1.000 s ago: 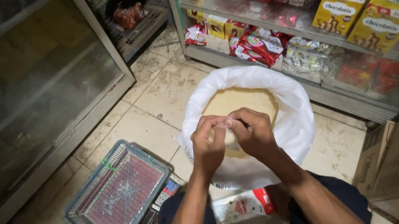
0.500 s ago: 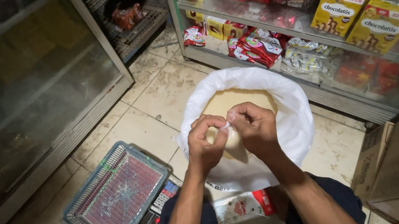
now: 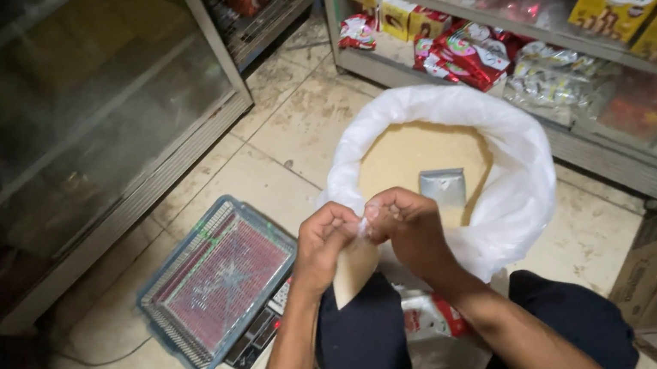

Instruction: Scooping bulk sugar into smaller plastic bags, weighing them on a digital scale, and tying them for retail sale.

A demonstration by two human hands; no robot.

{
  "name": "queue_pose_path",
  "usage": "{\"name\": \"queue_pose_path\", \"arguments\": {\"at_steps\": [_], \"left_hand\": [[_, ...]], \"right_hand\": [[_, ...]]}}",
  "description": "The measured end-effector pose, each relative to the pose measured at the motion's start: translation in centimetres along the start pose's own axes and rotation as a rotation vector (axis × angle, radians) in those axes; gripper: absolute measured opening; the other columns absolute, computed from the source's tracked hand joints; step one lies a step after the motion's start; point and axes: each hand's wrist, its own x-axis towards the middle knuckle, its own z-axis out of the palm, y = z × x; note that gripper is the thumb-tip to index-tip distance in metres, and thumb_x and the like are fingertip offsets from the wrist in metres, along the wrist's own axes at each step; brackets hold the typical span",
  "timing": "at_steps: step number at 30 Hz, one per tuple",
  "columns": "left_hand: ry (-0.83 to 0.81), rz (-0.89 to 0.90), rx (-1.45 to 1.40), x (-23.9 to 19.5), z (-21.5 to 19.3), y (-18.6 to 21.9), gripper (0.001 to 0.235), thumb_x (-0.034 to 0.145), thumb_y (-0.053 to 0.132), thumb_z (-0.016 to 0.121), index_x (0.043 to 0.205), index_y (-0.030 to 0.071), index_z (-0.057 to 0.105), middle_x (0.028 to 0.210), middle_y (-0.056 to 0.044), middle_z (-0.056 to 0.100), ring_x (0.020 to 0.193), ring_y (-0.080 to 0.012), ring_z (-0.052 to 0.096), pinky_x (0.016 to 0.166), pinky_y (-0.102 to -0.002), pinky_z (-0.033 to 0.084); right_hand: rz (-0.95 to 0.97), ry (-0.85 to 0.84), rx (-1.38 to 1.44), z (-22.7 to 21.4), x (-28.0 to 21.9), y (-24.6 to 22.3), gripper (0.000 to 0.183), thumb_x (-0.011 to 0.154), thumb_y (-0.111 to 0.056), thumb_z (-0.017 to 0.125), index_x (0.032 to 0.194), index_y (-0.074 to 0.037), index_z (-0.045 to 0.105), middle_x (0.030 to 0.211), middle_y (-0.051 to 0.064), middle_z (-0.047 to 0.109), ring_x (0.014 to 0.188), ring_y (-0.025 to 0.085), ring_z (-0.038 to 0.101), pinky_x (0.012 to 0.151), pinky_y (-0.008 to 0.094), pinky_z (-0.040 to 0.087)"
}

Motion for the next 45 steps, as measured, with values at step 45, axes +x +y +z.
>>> {"name": "queue_pose_path", "arguments": {"at_steps": [45], "left_hand": [[-0.151, 0.144, 0.103, -4.2, -1.3, 3.2, 0.016, 0.094, 0.012, 0.062, 0.094, 0.005, 0.077, 0.097, -0.006, 0.069, 0.096, -0.0173, 0.057, 0.091, -0.039, 0.05]], "right_hand": [[-0.15, -0.287, -0.073, 2.7, -0.8, -2.2, 0.009, 0.089, -0.005, 0.073, 0.091, 0.003, 0.075, 0.053, 0.012, 0.065, 0.051, 0.013, 0.061, 0.052, 0.025, 0.052]]}}
